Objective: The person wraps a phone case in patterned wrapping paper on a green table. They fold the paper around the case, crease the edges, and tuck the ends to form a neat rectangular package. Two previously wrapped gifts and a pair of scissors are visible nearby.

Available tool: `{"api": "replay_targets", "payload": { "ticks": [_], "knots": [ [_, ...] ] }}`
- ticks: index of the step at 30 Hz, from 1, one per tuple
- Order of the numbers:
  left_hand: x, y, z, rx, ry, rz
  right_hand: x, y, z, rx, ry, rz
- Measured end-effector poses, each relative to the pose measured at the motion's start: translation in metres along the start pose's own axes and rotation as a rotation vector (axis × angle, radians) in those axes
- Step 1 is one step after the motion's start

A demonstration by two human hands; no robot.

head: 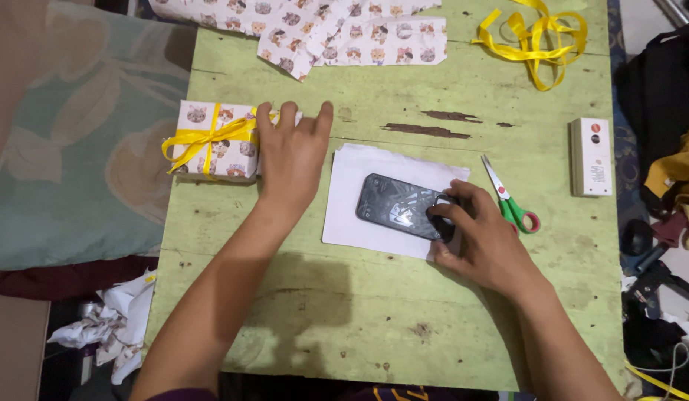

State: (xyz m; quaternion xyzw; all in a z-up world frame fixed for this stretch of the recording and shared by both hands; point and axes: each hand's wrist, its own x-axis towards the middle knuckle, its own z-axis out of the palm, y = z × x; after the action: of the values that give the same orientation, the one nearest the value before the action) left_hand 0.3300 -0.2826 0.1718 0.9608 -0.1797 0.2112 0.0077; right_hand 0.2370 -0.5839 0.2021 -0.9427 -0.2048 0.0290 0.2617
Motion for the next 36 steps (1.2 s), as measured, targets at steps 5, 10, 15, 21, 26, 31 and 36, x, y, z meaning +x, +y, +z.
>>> {"api": "replay_targets", "payload": {
  "ticks": [5, 10, 15, 21, 26, 31, 36],
  "knots": [
    [-0.002, 0.001, 0.013, -0.026, 0.048, 0.011, -0.001, 0.004, 0.002, -0.01, 0.019, -0.035],
    [-0.002, 0.003, 0.011, 0.071, 0.106, 0.189, -0.002, 0.004, 0.005, -0.001, 0.041, -0.055],
    [-0.015, 0.001, -0.013, -0.121, 0.22, 0.087, -0.003, 0.002, 0.008, -0.03, 0.082, -0.088],
    [-0.101, -0.041, -0.055, -0.335, 0.215, -0.253, -0.004, 0.001, 0.007, -0.088, 0.096, -0.118],
    [-0.245, -0.128, -0.075, -0.184, 0.277, -0.513, -0.004, 0.0, 0.01, -0.103, 0.113, -0.147],
    [-0.403, -0.179, -0.046, -0.058, 0.189, -0.951, -0.004, 0.0, 0.012, -0.114, 0.129, -0.16],
    [-0.474, -0.178, -0.021, 0.145, -0.287, -1.232, -0.003, -0.001, 0.014, -0.124, 0.138, -0.162]
  ]
}}
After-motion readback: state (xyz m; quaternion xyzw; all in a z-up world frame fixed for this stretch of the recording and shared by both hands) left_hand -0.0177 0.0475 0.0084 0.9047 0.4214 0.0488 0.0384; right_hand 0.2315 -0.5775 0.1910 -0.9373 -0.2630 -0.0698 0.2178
